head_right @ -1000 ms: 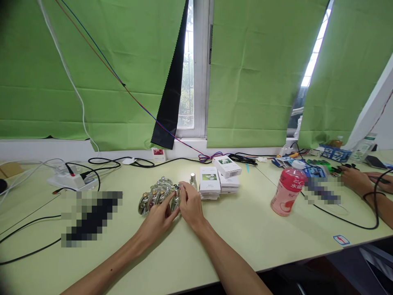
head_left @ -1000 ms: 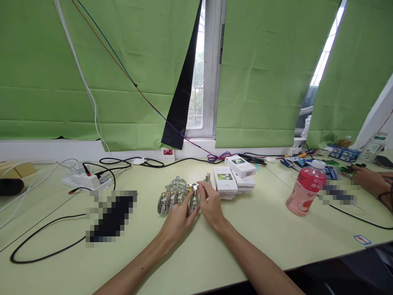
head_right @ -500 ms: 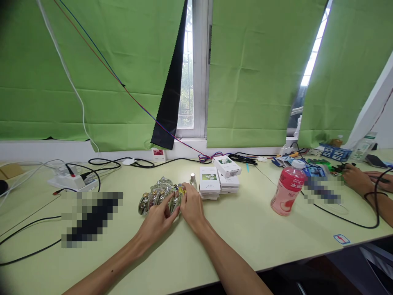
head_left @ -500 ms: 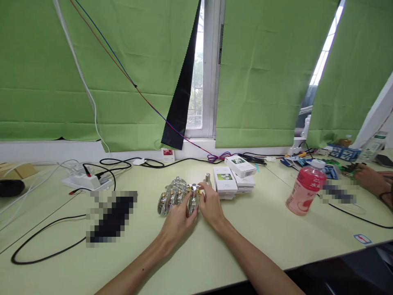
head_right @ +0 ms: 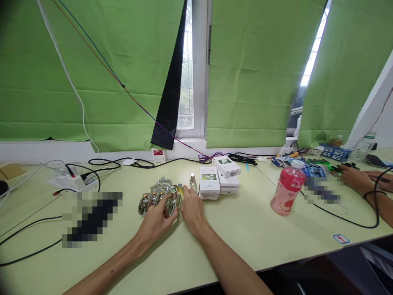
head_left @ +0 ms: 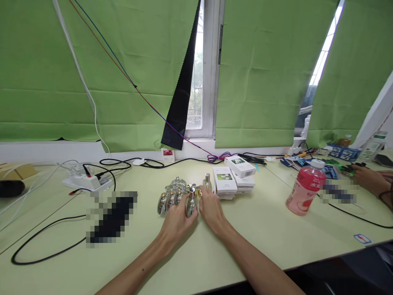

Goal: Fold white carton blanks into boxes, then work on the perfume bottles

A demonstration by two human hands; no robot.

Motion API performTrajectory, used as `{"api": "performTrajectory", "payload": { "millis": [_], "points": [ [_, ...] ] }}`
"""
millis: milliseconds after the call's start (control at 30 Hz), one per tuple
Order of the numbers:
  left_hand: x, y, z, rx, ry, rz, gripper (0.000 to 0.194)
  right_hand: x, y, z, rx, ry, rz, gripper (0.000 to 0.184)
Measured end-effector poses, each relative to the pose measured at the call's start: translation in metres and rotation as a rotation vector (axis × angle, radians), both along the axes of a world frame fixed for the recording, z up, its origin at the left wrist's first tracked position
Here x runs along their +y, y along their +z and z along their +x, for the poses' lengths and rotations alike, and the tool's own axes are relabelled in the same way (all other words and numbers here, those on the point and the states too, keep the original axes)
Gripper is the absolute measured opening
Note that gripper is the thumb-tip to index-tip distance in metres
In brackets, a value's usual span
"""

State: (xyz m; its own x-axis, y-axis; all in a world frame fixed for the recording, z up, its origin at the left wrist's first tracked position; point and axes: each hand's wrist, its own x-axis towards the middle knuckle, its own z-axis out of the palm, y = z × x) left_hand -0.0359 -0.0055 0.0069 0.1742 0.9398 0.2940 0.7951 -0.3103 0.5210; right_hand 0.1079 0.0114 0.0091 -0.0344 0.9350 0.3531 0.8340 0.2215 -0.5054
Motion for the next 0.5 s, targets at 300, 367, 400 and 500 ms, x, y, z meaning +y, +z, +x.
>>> {"api": "performTrajectory", "payload": {
  "millis": [300, 367, 400, 500],
  "points": [
    [0.0, 0.0, 0.001, -0.009, -0.005, 0.004, 0.044, 0.003, -0.003, 0.0, -0.034, 0.013, -0.041, 0.058],
    [-0.001, 0.0, 0.001, -0.012, -0.006, 0.003, 0.045, 0.006, -0.006, 0.001, -0.026, 0.023, -0.051, 0.06],
    [-0.001, 0.0, 0.001, -0.012, -0.007, 0.001, 0.045, 0.007, -0.007, 0.001, -0.021, 0.025, -0.059, 0.06],
    [-0.002, 0.001, 0.002, -0.013, -0.006, -0.006, 0.045, 0.009, -0.01, 0.001, 0.015, 0.028, -0.083, 0.06]
  ]
}}
